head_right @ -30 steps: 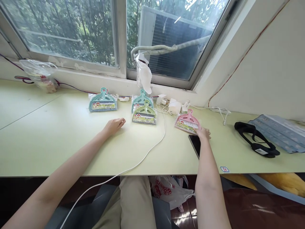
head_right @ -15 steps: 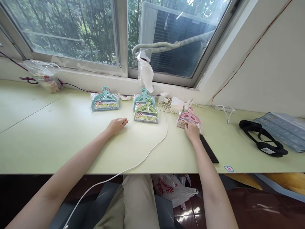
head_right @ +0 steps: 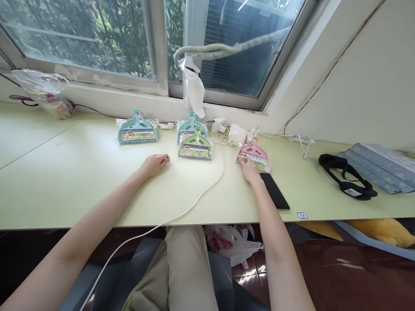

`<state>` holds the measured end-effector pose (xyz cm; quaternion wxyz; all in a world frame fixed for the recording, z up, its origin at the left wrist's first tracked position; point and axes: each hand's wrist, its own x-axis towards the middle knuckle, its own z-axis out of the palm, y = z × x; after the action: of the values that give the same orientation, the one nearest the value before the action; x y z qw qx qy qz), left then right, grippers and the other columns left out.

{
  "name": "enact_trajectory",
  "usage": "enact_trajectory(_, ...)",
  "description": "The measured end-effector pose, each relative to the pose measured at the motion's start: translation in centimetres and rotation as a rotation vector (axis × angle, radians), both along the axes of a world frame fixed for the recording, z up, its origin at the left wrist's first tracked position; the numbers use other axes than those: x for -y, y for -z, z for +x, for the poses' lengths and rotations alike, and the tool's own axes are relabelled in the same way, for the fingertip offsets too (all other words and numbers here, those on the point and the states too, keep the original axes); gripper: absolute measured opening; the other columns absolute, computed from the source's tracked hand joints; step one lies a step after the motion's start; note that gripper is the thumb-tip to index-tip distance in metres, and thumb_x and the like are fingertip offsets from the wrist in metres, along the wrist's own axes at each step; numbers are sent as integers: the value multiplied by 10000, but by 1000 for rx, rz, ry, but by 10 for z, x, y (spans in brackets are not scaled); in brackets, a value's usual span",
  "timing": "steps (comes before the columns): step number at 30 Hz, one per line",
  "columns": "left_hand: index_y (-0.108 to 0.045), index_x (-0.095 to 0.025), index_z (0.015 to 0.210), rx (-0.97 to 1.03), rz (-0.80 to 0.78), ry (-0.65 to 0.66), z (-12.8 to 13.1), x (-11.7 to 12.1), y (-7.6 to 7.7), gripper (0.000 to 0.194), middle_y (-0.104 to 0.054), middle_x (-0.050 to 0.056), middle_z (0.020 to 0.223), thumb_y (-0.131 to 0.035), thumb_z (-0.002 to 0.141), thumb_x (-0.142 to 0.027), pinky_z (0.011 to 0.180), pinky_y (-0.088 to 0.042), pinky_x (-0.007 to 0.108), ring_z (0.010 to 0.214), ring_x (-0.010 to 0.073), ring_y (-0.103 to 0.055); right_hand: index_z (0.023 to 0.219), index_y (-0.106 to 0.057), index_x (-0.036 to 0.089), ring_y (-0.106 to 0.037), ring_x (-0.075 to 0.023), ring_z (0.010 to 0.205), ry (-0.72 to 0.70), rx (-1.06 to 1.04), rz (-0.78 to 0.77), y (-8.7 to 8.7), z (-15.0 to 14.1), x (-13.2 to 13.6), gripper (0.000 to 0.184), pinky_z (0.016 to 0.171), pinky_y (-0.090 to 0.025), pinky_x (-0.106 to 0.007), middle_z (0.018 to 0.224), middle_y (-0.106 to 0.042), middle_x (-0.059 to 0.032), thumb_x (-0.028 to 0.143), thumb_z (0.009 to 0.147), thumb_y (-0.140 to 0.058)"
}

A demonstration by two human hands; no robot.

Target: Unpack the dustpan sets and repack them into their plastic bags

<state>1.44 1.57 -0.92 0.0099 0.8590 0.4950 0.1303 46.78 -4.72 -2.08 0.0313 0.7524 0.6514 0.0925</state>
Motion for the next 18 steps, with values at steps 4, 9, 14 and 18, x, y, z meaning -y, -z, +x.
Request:
enact_trajectory(4,-656,-213,1065,4,-13,-18,-2,3,-1,401,-735,92,1004,-296,990,-372,773,-455,297,919,228,-679,1538,-308,316,-446,-373,1247,29,-22,-27,-2,1,-1,694,946,-456,-566,1421,-418,-199,86,885,-351)
enact_trajectory(9,-647,-218,1084,-9,-25,-20,-3,4,-2,378,-733,89,1003,-310,982,-356,765,-454,295,917,228,-678,1546,-279,336,-442,-392,1260,20,-47,-58,-2,6,-8,740,935,-447,-608,1430,-404,-198,70,859,-355)
enact_trajectory(14,-638,-228,1102,-5,-32,-21,-2,4,-2,360,-728,86,1002,-319,978,-337,772,-460,297,916,226,-678,1503,-381,240,-481,-318,1268,9,-242,92,6,26,-13,740,1030,-429,-473,1388,-472,-165,36,793,-412)
enact_trajectory(18,-626,-232,1118,-5,-43,-11,-1,3,-2,358,-724,84,993,-313,979,-337,762,-457,303,904,231,-676,1416,-460,134,-525,-250,1235,110,-408,336,12,45,-17,619,1075,-408,-378,1344,-509,-170,60,803,-416)
